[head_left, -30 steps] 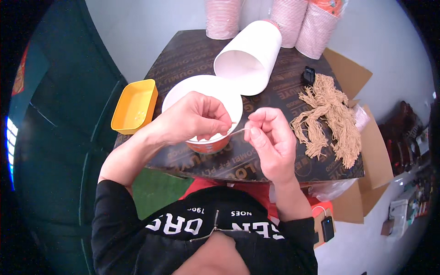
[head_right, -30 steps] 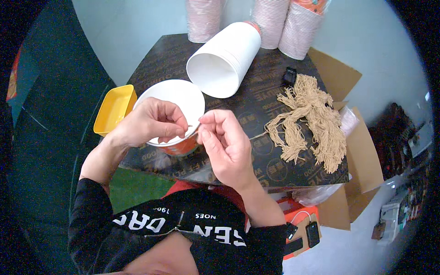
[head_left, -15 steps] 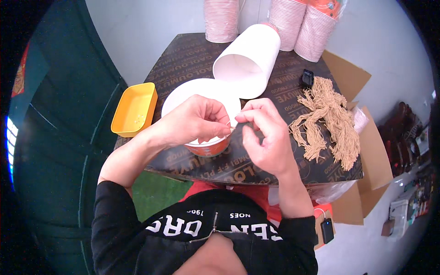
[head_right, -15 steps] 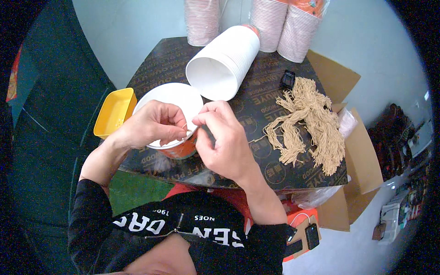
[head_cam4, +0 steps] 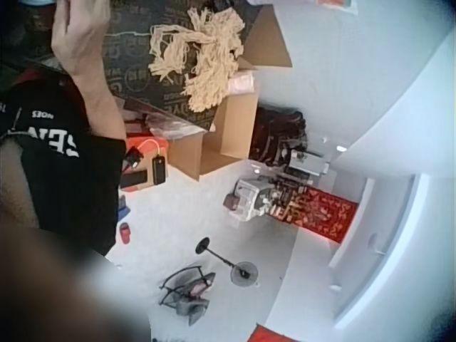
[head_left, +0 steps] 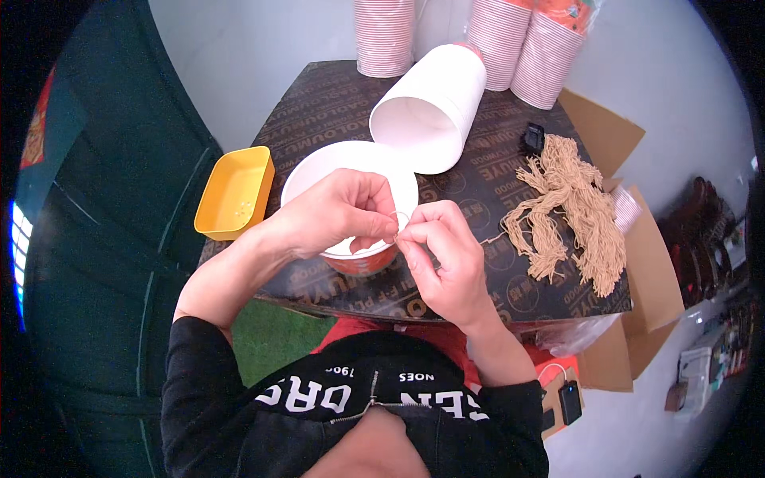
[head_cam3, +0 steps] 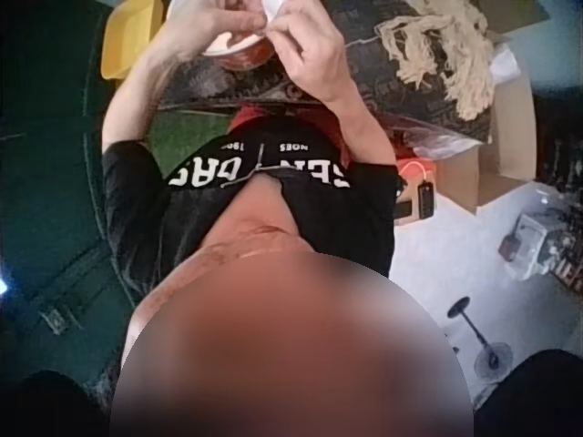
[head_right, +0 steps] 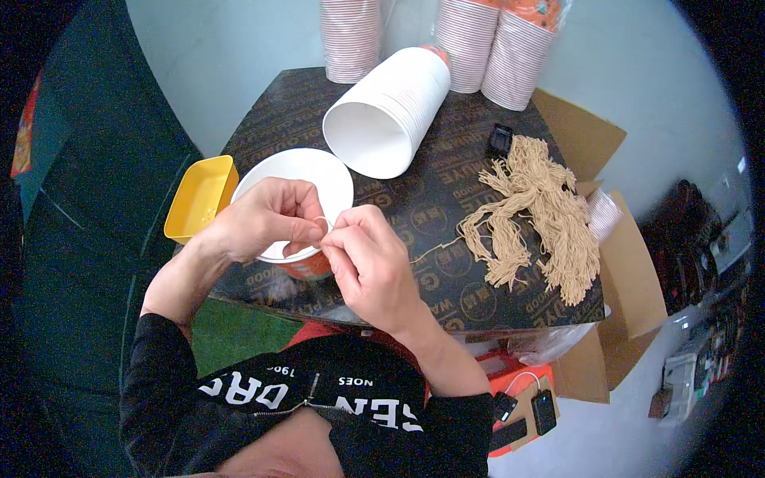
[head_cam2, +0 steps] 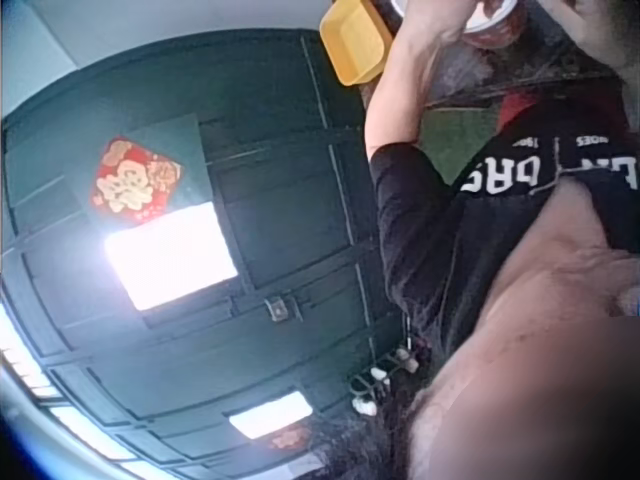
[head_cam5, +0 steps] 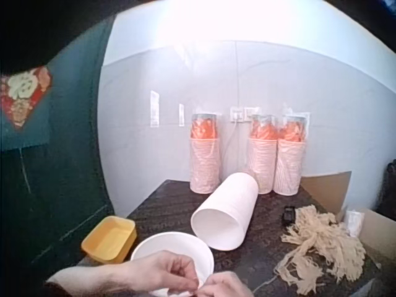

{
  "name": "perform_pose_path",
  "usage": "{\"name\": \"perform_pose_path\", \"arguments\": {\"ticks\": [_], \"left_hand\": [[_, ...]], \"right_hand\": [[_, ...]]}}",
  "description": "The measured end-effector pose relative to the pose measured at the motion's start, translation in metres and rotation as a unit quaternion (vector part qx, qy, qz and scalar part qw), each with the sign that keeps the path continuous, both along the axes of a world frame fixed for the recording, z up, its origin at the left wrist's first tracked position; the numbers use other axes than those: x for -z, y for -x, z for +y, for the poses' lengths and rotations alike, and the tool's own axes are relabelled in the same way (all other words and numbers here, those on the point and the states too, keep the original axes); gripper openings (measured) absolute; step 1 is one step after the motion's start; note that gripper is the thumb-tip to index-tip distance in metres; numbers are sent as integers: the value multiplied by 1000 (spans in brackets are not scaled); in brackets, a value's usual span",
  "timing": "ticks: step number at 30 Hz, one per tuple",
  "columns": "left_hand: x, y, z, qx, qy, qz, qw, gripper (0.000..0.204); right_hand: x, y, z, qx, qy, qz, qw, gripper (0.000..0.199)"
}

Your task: Assembling paper buckets by threading and tying string handles through pre-punched holes.

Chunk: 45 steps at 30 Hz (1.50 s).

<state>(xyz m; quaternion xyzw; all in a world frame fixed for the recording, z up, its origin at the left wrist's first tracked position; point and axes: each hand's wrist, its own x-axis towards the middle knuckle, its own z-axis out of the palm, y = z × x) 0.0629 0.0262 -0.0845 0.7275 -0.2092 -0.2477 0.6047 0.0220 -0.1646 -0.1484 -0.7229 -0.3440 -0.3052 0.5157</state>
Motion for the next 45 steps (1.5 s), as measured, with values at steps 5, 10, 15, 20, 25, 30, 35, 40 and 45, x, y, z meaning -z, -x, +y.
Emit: {"name": "perform_pose_path", "arguments": {"ticks": [5, 10, 15, 20, 25, 30, 35, 40, 45], "left_hand": [[2, 1, 1, 2, -4, -15, 1000, 8], [6, 4, 1, 3, -25, -64, 998, 8], [8, 12, 0, -3, -36, -120, 992, 11], [16, 28, -9, -91, -169, -460, 867, 18], [25, 30, -4, -91, -242, -582, 771, 20], [36, 28, -1, -102, -218, -597, 766, 21], [36, 26, 1, -95, -206, -616, 754, 21], [31, 24, 3, -89, -187, -562, 801, 20], [31, 21, 5, -79, -185, -541, 817, 19]], "right_hand": [[1, 0, 0, -6, 3, -18, 1000, 11], [3, -11, -3, 49, -11, 0, 999, 10], [12, -16, 4, 58, -2, 1, 998, 13], [11, -18, 6, 60, -6, 10, 998, 12], [11, -18, 3, 57, 15, 12, 998, 14], [2, -18, 3, -1, 3, 69, 998, 20], [-1, -17, -1, -145, -44, 276, 949, 19], [3, -23, -5, -208, -55, 342, 915, 14], [7, -20, -7, -221, -98, 353, 904, 15]]}}
